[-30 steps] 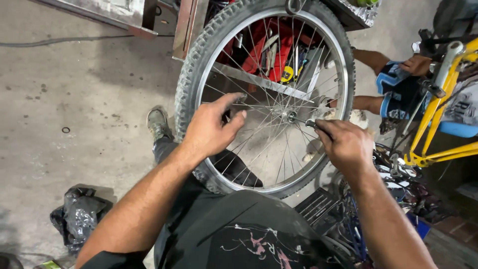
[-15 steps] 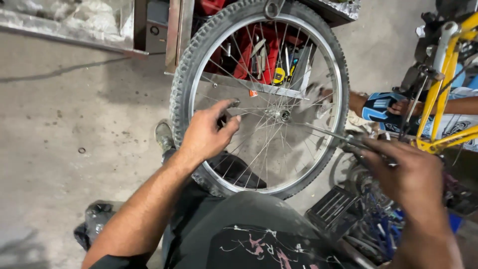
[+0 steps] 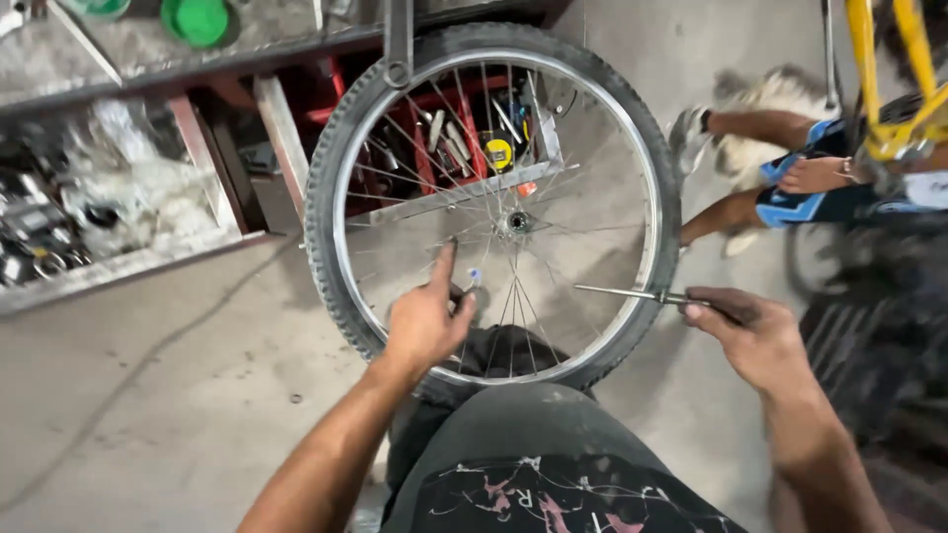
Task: Repairing a bicycle wheel hub by adjusting the axle and bearings with a screwdriver and manual manipulation
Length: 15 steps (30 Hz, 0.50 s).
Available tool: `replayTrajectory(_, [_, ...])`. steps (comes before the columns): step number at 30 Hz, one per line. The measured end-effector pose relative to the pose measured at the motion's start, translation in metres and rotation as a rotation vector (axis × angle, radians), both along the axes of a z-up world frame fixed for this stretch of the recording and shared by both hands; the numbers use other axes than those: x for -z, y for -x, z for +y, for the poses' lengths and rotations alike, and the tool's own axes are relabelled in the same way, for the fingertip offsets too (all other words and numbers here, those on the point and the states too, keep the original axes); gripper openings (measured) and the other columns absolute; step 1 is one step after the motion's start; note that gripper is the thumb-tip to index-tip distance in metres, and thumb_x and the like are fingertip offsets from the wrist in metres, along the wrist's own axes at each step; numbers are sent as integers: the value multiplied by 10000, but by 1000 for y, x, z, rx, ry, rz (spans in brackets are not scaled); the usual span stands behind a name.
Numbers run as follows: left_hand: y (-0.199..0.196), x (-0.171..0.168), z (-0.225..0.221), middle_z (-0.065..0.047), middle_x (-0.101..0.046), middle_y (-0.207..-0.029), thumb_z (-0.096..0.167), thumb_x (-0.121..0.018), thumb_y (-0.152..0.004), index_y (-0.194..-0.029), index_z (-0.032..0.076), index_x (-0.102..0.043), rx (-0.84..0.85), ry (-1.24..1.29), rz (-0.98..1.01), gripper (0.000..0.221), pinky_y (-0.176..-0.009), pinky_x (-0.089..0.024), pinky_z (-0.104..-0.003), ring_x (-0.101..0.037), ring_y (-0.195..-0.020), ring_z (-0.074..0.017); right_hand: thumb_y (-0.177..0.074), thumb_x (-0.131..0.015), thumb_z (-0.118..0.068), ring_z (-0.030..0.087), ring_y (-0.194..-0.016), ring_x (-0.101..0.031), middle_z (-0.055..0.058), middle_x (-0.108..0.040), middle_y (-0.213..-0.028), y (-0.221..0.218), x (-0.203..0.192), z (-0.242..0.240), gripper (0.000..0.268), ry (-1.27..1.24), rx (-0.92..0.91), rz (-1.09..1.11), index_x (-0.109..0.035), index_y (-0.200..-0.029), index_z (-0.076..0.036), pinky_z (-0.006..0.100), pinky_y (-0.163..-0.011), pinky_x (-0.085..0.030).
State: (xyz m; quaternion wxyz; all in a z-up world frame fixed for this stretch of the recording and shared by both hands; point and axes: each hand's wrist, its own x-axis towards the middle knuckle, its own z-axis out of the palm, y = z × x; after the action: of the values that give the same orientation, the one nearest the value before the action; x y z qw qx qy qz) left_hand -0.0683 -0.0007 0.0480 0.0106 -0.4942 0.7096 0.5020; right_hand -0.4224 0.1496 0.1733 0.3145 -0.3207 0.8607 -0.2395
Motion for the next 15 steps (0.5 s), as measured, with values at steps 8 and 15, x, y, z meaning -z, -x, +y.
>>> replayTrajectory(8, [57, 49, 2, -9, -552, -552, 244, -490, -984, -1679, 121, -209, 266, 382, -209, 760, -331, -409, -396, -503, -395, -202, -885, -787, -56, 235, -814, -745, 187, -778, -964, 45, 91, 32, 291, 182, 76, -432, -760, -1151, 58, 322, -841, -665])
replayTrajectory(15, [96, 29, -11, -62, -628, -762, 389, -377, -1108, -1728, 223, 11, 526, 335, -630, 750, -386, -508, -362, -513, -448, -158, -857, -805, -103, 198, -879, -779, 144, -819, -1016, 64, 112, 33, 307, 96, 15, -541, -790, -1155, -30, 266, -896, -642])
